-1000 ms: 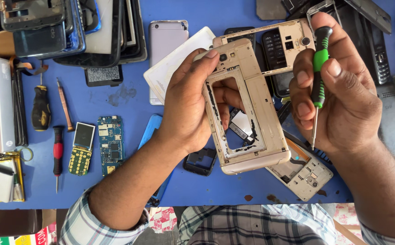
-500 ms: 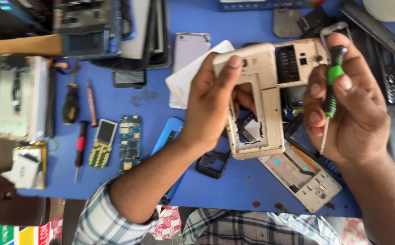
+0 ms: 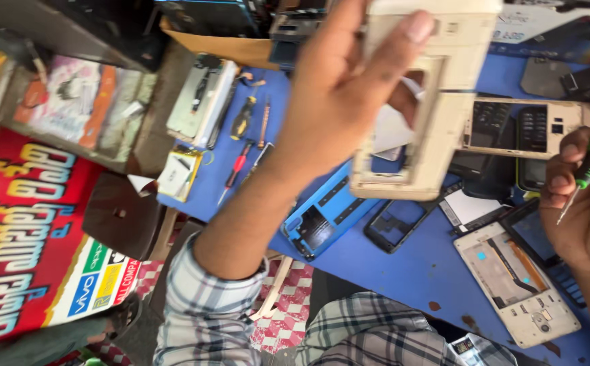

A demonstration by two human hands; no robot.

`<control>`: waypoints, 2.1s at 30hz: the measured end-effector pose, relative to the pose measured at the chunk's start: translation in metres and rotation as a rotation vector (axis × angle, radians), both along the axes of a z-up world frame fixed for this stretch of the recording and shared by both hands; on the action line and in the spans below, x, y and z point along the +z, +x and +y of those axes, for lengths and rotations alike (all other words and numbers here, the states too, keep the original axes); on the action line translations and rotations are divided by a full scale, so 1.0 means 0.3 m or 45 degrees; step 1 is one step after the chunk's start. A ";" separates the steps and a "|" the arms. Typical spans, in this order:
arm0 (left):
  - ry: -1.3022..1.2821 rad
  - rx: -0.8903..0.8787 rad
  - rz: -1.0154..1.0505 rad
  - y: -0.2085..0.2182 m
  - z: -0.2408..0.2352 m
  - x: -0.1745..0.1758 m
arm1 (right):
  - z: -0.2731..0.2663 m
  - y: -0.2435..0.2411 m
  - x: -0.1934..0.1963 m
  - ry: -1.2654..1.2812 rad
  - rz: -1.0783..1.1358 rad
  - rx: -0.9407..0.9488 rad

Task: The person disassembles a gold-colored smartphone using a screwdriver, removes the back cover, and manipulates internal components. They then handle a white phone back cover and a black battery, placing them on the workbench among other disassembled parts.

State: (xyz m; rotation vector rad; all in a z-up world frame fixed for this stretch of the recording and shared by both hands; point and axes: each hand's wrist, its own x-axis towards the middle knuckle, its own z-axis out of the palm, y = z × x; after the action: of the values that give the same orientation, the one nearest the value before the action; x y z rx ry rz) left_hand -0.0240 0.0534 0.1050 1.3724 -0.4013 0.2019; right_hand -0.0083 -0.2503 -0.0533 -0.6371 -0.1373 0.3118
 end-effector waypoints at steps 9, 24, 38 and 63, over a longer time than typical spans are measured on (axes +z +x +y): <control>1.607 1.058 -0.161 -0.373 0.261 0.146 | -0.005 0.008 -0.066 -0.049 -0.020 0.003; 2.089 1.356 0.492 -0.585 0.280 -0.193 | -0.001 0.034 -0.108 -0.122 -0.104 -0.061; 2.131 1.345 0.485 -0.528 0.222 -0.250 | 0.026 -0.003 -0.009 -0.168 -0.131 -0.101; 2.341 1.402 0.795 -0.568 0.311 -0.274 | 0.072 -0.019 0.105 -0.114 0.008 -0.143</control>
State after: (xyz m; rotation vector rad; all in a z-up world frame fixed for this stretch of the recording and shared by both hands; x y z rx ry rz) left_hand -0.1945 0.1467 0.0227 3.2110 1.0908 0.2730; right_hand -0.0139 -0.2287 -0.0218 -0.7294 -0.0814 0.2127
